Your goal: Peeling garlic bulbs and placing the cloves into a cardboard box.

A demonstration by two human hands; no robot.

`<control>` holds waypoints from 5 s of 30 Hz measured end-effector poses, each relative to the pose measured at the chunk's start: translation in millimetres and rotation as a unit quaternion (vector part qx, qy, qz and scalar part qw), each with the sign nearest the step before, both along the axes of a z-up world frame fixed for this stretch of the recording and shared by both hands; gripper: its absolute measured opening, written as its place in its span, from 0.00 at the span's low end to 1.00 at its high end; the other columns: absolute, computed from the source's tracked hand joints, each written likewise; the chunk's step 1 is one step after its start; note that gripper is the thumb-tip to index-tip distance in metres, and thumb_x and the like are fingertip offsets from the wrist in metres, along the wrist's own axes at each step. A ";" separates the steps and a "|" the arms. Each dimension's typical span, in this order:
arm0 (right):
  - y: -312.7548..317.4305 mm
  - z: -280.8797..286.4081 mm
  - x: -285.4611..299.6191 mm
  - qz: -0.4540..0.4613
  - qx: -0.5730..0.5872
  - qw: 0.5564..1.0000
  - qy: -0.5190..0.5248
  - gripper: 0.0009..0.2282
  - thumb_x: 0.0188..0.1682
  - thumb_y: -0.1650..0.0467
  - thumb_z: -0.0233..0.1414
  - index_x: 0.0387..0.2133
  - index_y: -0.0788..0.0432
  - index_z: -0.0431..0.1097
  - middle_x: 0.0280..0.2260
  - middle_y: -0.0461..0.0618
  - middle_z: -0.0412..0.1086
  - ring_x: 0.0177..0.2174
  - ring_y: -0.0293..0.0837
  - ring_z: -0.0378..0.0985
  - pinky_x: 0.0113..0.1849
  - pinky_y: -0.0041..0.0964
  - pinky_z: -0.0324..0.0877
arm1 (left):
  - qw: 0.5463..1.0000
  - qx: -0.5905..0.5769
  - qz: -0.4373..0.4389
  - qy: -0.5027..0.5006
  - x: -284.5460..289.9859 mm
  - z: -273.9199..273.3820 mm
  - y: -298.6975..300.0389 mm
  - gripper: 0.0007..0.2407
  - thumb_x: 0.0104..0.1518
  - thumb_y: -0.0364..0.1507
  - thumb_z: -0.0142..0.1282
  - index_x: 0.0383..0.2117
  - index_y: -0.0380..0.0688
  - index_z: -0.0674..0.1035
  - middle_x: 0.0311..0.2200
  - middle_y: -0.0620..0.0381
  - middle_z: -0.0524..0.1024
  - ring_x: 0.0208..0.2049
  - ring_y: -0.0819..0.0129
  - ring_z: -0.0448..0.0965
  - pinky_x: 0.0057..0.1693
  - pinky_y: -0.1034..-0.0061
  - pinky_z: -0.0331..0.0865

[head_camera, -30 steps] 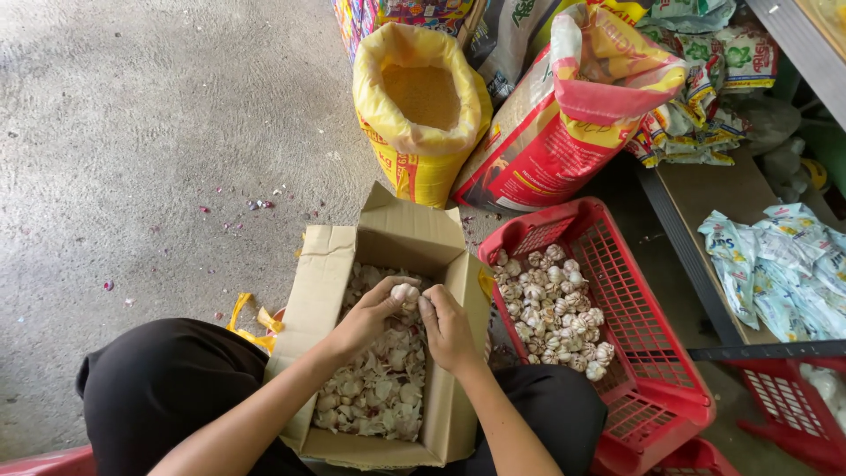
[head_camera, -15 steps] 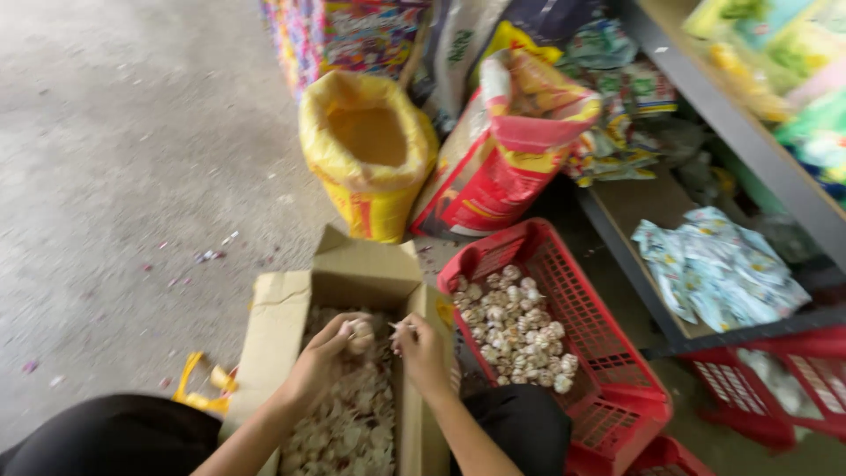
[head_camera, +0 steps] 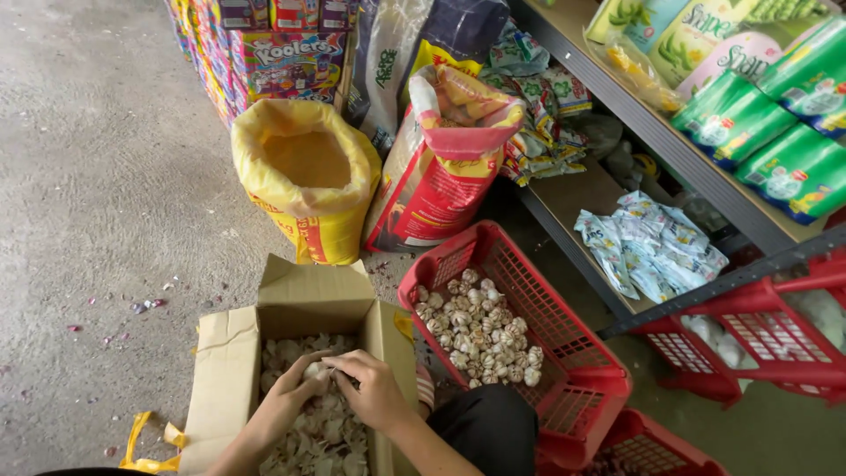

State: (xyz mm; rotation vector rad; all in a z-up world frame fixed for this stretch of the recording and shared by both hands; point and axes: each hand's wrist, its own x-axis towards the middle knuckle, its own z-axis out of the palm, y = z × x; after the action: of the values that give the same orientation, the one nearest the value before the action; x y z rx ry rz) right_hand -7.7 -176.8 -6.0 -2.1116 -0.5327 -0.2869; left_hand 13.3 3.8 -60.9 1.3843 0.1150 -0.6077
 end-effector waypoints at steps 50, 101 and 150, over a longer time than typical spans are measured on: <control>-12.0 -23.1 8.5 -0.197 0.212 0.950 0.119 0.03 0.44 0.79 0.60 0.30 0.64 0.80 0.25 0.56 0.80 0.24 0.40 0.81 0.29 0.33 0.79 | 0.981 -0.180 0.026 -0.063 -12.6 6.6 -13.9 0.15 0.66 0.21 0.46 0.59 0.38 0.72 0.47 0.44 0.73 0.45 0.59 0.80 0.52 0.67 0.80; 1.1 -32.4 -1.6 -0.040 0.028 0.999 -0.013 0.11 0.52 0.75 0.56 0.46 0.57 0.80 0.42 0.52 0.80 0.42 0.50 0.84 0.45 0.44 0.77 | 0.935 0.252 -0.003 -0.251 -18.5 38.0 1.2 0.21 0.50 0.21 0.56 0.54 0.45 0.73 0.43 0.41 0.70 0.40 0.37 0.81 0.46 0.50 0.82; -29.5 -82.4 -5.5 -0.194 0.057 0.979 0.023 0.04 0.47 0.71 0.57 0.33 0.52 0.81 0.22 0.48 0.78 0.20 0.45 0.78 0.23 0.37 0.72 | 0.601 0.699 -0.386 -0.020 -68.3 -243.7 -54.9 0.35 0.58 0.35 0.58 0.71 0.47 0.53 0.61 0.30 0.62 0.58 0.28 0.66 0.53 0.34 0.64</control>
State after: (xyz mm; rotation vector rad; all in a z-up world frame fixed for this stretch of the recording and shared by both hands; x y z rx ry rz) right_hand -13.2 -206.3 -88.4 -2.0933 -0.0696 -0.4755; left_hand -55.0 -51.1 -304.5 3.0765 -0.1104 -1.3409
